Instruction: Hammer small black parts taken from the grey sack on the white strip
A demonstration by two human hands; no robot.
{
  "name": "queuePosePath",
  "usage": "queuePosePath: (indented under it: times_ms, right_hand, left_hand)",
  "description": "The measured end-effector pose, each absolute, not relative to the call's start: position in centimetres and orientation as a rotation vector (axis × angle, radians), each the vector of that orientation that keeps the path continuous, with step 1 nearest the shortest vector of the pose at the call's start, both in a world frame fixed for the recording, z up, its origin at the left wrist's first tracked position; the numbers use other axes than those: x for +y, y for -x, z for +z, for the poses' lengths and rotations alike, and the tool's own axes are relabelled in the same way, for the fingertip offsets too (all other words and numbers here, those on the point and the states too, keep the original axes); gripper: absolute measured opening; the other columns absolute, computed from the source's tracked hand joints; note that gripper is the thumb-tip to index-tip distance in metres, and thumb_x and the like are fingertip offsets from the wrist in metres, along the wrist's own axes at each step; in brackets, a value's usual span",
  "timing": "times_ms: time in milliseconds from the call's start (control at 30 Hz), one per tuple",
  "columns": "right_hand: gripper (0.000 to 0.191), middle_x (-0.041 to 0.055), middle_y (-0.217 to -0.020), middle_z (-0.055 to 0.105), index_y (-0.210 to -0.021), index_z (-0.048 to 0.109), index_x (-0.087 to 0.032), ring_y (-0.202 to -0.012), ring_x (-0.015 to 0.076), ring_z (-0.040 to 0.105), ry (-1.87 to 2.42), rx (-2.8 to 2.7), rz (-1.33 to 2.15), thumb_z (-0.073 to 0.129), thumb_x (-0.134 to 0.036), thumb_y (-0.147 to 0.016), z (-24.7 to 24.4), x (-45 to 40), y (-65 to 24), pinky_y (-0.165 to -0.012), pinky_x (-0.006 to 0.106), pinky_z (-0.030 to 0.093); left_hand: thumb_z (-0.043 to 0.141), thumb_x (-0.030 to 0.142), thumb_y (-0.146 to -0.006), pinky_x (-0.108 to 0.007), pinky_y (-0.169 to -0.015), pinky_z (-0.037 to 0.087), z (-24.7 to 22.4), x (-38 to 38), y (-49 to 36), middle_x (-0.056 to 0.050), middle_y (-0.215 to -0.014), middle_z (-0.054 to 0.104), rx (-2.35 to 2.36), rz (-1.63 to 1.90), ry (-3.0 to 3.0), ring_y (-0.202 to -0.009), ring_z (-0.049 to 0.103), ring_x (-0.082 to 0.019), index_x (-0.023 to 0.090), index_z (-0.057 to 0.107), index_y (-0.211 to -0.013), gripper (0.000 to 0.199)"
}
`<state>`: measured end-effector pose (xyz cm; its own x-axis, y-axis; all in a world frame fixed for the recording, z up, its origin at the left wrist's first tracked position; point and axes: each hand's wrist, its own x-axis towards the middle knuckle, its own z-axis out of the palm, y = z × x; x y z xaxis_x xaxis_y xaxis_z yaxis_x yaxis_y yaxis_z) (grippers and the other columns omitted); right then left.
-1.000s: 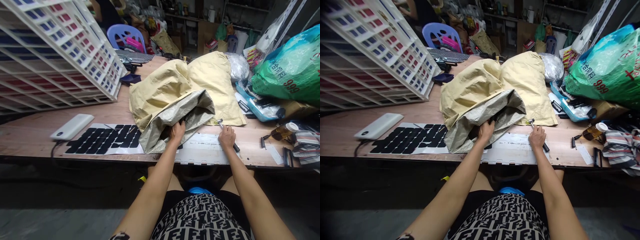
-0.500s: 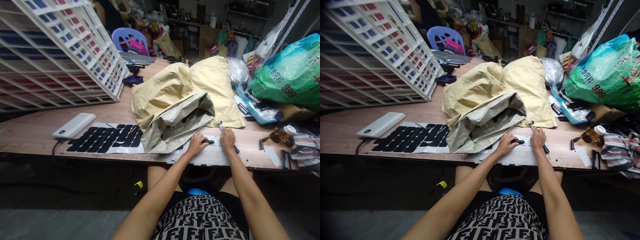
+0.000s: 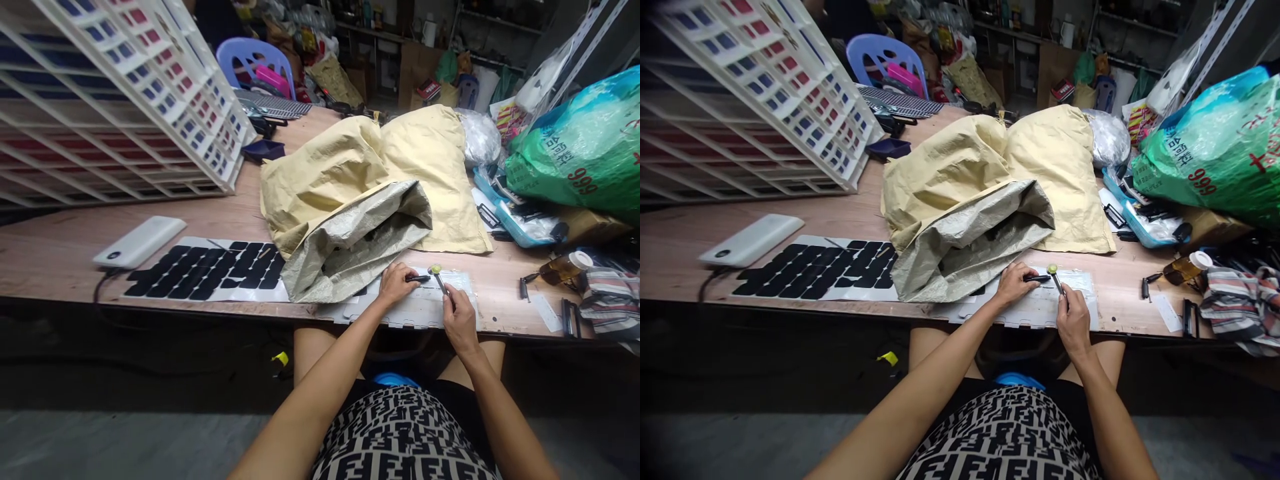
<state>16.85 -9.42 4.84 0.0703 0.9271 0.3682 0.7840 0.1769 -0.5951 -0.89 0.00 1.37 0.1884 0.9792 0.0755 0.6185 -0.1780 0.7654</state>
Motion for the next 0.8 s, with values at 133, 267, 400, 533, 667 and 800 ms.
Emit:
queuePosePath:
  times_ms: [133,267,400,533,667,800]
  right_hand:
    - [0.038,0.0111,-0.105,0.067,-0.125,0.064,-0.019,-0.1,0.0224,0.064,1.667,-1.757,0.219,0.04,-0.029,-0.098,4.0,-9.5,-16.7,-0.091,0.036,0.052]
    - [0.037,0.0111,-0.105,0.067,-0.124,0.064,-0.018,-0.101,0.0226,0.064,1.666,-1.756,0.232,0.04,-0.028,-0.097,4.2,-9.3,-16.7,-0.091,0.037,0.052]
    - [0.037,0.0105,-0.108,0.066,-0.127,0.062,-0.02,-0.104,0.0215,0.063,1.597,-1.782,0.24,0.039,-0.028,-0.099,4.7,-9.4,-15.7,-0.094,0.036,0.051]
    - [0.036,0.0104,-0.103,0.066,-0.124,0.063,-0.018,-0.098,0.0213,0.064,1.574,-1.854,0.268,0.04,-0.025,-0.098,3.8,-9.4,-15.4,-0.09,0.035,0.052]
    - [0.036,0.0095,-0.104,0.066,-0.124,0.064,-0.019,-0.097,0.0208,0.062,1.636,-1.819,0.198,0.042,-0.026,-0.097,3.5,-7.3,-16.3,-0.088,0.033,0.05]
    - [0.037,0.0095,-0.103,0.064,-0.126,0.064,-0.018,-0.095,0.0216,0.058,1.817,-1.776,0.001,0.043,-0.023,-0.096,3.5,-3.0,-17.3,-0.083,0.032,0.046]
  left_hand:
    - [0.076,0.031,-0.077,-0.038,-0.095,0.04,1.0,0.1,0.8,0.0,-0.094,0.069,1.508,0.783,-1.887,-0.103,0.055,-0.022,0.028,0.075,-0.093,0.017]
    - [0.076,0.031,-0.078,-0.038,-0.095,0.04,0.9,0.2,0.8,0.0,-0.095,0.069,1.501,0.781,-1.883,-0.104,0.054,-0.023,0.028,0.075,-0.094,0.017]
    - [0.075,0.031,-0.079,-0.037,-0.095,0.04,0.7,0.2,0.9,0.0,-0.095,0.068,1.486,0.795,-1.895,-0.104,0.054,-0.022,0.029,0.075,-0.096,0.018]
    - [0.077,0.032,-0.079,-0.037,-0.093,0.041,0.8,0.3,0.8,-0.001,-0.096,0.068,1.504,0.781,-1.897,-0.103,0.054,-0.023,0.028,0.075,-0.094,0.016]
    - [0.077,0.033,-0.078,-0.036,-0.094,0.04,0.9,0.3,0.9,-0.001,-0.096,0.068,1.488,0.773,-1.906,-0.105,0.054,-0.023,0.028,0.075,-0.096,0.019]
    - [0.076,0.033,-0.079,-0.036,-0.094,0.039,0.6,0.1,1.0,0.0,-0.097,0.067,1.488,0.781,-1.93,-0.105,0.053,-0.023,0.028,0.075,-0.098,0.02]
